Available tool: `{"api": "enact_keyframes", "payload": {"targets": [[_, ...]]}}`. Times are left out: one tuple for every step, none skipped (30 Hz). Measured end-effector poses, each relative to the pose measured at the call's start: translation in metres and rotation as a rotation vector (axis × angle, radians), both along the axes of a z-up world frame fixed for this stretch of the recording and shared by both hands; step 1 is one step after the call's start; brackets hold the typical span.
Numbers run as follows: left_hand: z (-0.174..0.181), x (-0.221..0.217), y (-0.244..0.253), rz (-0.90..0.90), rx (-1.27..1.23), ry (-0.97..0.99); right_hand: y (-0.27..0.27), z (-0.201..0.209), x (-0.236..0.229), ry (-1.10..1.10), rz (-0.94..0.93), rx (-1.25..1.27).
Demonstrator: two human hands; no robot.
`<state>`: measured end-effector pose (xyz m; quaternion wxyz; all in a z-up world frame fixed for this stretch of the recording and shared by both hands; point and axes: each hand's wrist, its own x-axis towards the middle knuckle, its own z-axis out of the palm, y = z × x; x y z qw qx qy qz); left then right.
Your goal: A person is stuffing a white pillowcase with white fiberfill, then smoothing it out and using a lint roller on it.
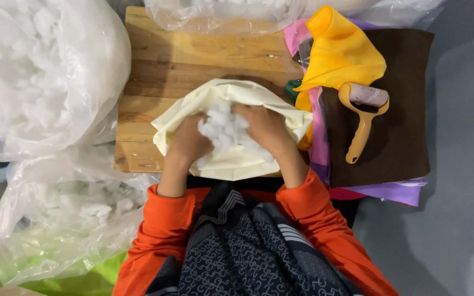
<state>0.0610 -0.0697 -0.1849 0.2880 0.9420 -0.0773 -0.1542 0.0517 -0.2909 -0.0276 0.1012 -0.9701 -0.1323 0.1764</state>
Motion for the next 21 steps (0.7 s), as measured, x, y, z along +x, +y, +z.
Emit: {"api": "enact_keyframes", "payload": {"targets": [[0.028,-0.001,0.000,0.001,-0.001,-0.004,-0.012,-0.009,0.008,-0.004,0.001,-0.001],[0.055,-0.008,0.001,0.095,-0.015,0.117,-0.023,-0.020,0.011,-0.211,-0.070,0.099],[0.082,-0.014,0.001,0.189,-0.028,0.238,-0.035,-0.032,0.014,-0.419,-0.142,0.197],[0.095,-0.016,0.003,0.184,-0.028,0.241,-0.037,-0.019,0.009,-0.417,-0.146,0.195],[0.110,-0.019,0.005,0.028,-0.262,0.059,-0.039,-0.007,0.004,-0.400,-0.191,0.298],[0.124,-0.020,0.008,-0.126,-0.495,-0.133,-0.041,0.007,0.001,-0.386,-0.231,0.402],[0.131,-0.020,0.008,-0.127,-0.497,-0.135,-0.040,0.023,-0.010,-0.389,-0.231,0.400],[0.136,-0.023,0.009,-0.127,-0.520,-0.147,-0.038,0.038,-0.022,-0.402,-0.165,0.453],[0.142,-0.026,0.011,-0.126,-0.543,-0.159,-0.035,0.054,-0.035,-0.413,-0.098,0.506],[0.148,-0.028,0.012,-0.120,-0.544,-0.159,-0.034,0.042,-0.036,-0.410,-0.093,0.505],[0.154,-0.030,0.014,-0.119,-0.576,-0.179,-0.032,0.030,-0.038,-0.395,0.026,0.449],[0.160,-0.032,0.014,-0.122,-0.609,-0.201,-0.031,0.018,-0.040,-0.383,0.141,0.390],[0.166,-0.035,0.016,-0.119,-0.611,-0.203,-0.028,-0.030,-0.029,-0.383,0.144,0.388],[0.172,-0.038,0.018,-0.127,-0.643,-0.223,-0.024,-0.077,-0.019,-0.348,0.149,0.183],[0.179,-0.042,0.020,-0.134,-0.675,-0.244,-0.022,-0.125,-0.010,-0.311,0.153,-0.022],[0.186,-0.046,0.019,-0.139,-0.675,-0.245,-0.016,-0.101,-0.008,-0.313,0.149,-0.022],[0.193,-0.050,0.018,-0.150,-0.706,-0.266,-0.011,-0.077,-0.006,-0.298,0.138,0.021],[0.202,-0.052,0.018,-0.154,-0.734,-0.298,-0.005,-0.052,0.000,-0.290,0.137,0.067],[0.211,-0.051,0.017,-0.154,-0.730,-0.308,-0.004,-0.019,0.002,-0.299,0.142,0.069],[0.219,-0.055,0.017,-0.157,-0.758,-0.325,-0.003,0.011,-0.003,-0.225,0.127,0.264],[0.226,-0.058,0.018,-0.160,-0.786,-0.341,-0.002,0.041,-0.008,-0.149,0.110,0.457]]}}
